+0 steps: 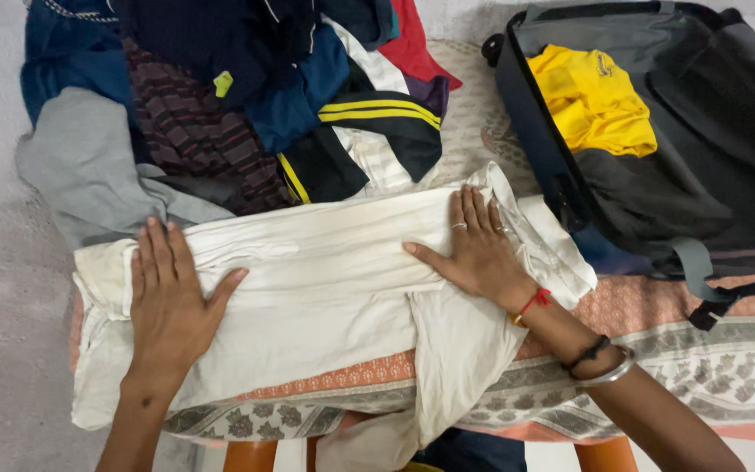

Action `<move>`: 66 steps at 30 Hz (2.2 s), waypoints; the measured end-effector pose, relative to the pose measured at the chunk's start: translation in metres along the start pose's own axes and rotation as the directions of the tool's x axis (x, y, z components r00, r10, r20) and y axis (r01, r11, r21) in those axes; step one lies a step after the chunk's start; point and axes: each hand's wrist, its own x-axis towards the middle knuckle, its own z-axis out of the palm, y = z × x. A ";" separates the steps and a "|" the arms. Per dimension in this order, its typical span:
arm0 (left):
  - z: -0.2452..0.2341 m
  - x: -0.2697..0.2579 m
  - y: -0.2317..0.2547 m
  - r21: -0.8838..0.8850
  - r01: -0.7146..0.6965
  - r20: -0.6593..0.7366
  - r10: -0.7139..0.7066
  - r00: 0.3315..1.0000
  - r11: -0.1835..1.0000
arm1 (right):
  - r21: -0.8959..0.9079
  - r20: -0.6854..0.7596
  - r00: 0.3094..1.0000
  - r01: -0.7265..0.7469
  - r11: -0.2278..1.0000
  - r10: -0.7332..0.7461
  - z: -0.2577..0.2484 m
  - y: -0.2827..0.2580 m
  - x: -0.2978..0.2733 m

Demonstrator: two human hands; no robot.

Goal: The person smooths a white shirt on a bed, folds the sleeves across the back, folds the sides inward, and then folds the shirt into a rectangle before placing it into a suitcase.

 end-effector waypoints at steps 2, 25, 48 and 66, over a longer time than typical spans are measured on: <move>-0.002 0.000 0.007 0.044 0.016 -0.028 -0.015 0.999 0.999 | 0.029 0.010 1.000 -0.022 0.999 0.021 0.000 0.001 -0.002; 0.137 -0.231 0.158 -0.324 -0.334 0.038 0.365 0.930 0.885 | 0.449 -0.318 0.946 0.090 0.889 0.065 -0.087 0.015 -0.080; -0.044 -0.087 0.173 -0.878 0.164 0.394 0.483 0.782 0.450 | 0.859 -0.035 0.714 0.379 0.344 -0.699 -0.117 -0.053 -0.101; -0.066 -0.082 0.157 -0.623 0.109 0.422 0.215 0.881 0.775 | 0.795 0.044 0.606 0.460 0.395 -0.795 -0.109 -0.044 -0.064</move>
